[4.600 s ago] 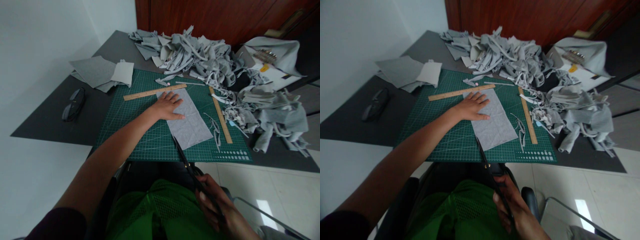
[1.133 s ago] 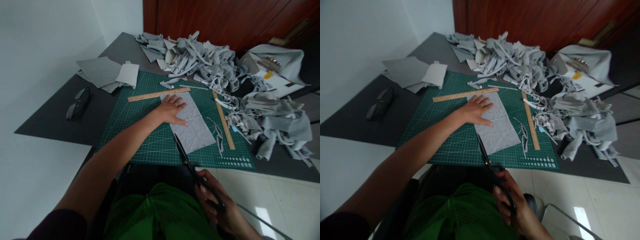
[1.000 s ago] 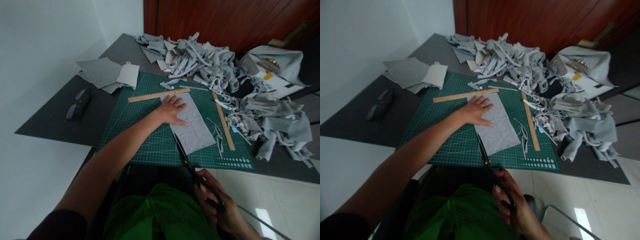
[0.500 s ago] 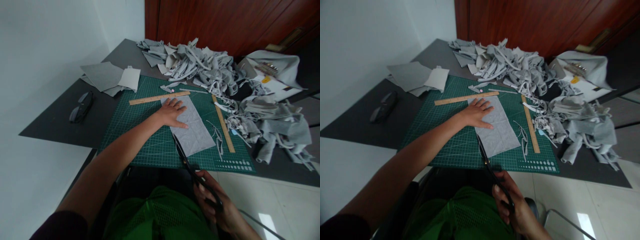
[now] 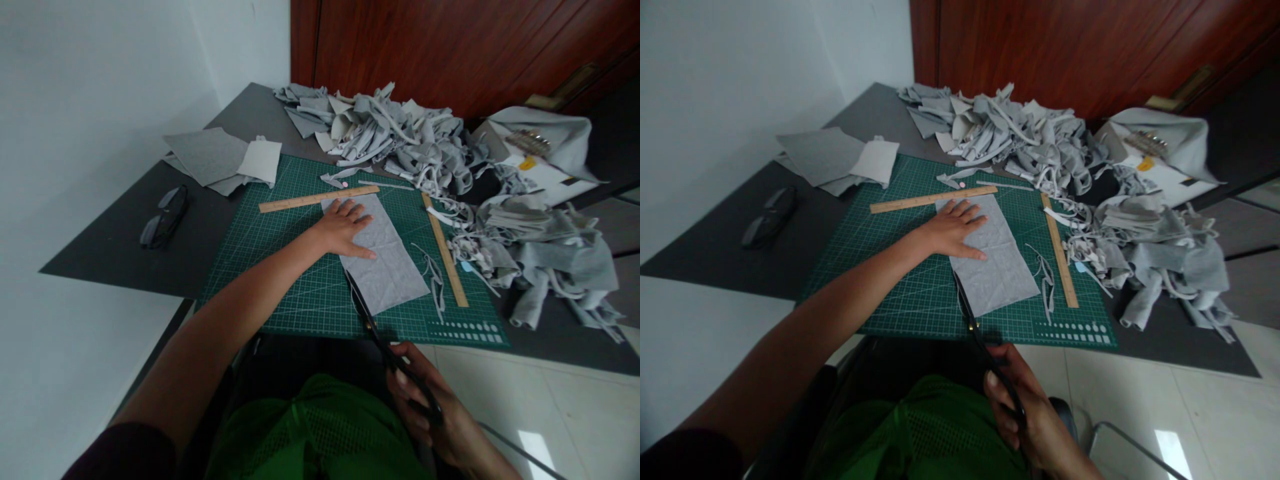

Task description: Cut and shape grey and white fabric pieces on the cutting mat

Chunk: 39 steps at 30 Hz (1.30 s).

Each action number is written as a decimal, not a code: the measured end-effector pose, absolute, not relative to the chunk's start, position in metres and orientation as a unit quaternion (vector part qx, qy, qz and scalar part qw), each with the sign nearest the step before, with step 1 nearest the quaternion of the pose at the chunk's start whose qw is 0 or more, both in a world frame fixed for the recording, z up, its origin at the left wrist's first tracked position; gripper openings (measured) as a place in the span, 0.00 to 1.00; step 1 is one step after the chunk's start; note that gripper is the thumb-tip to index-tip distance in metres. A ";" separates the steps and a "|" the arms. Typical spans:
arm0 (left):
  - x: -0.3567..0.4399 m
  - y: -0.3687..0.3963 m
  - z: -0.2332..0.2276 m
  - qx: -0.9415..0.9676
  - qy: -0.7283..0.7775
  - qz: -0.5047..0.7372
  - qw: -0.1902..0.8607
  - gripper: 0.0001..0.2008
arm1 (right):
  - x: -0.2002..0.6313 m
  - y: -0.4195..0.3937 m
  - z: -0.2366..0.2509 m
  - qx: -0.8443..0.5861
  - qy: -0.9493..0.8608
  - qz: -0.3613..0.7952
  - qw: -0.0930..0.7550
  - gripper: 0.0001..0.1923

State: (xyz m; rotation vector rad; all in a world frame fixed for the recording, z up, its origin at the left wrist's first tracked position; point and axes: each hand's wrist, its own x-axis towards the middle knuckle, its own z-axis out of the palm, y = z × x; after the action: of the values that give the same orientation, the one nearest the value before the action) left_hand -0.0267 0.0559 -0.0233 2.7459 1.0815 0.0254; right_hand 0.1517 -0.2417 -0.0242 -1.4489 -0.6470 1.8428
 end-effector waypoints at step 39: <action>-0.027 0.055 -0.022 0.928 0.358 0.012 0.105 0.58 | 0.150 -0.242 -0.019 -0.543 -0.263 0.722 0.338 0.25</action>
State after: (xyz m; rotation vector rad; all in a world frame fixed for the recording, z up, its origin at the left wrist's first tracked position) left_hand -0.0267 0.0553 -0.0224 2.7340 1.0557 0.0356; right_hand 0.1501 -0.2421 -0.0186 -1.4148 -0.6847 1.8819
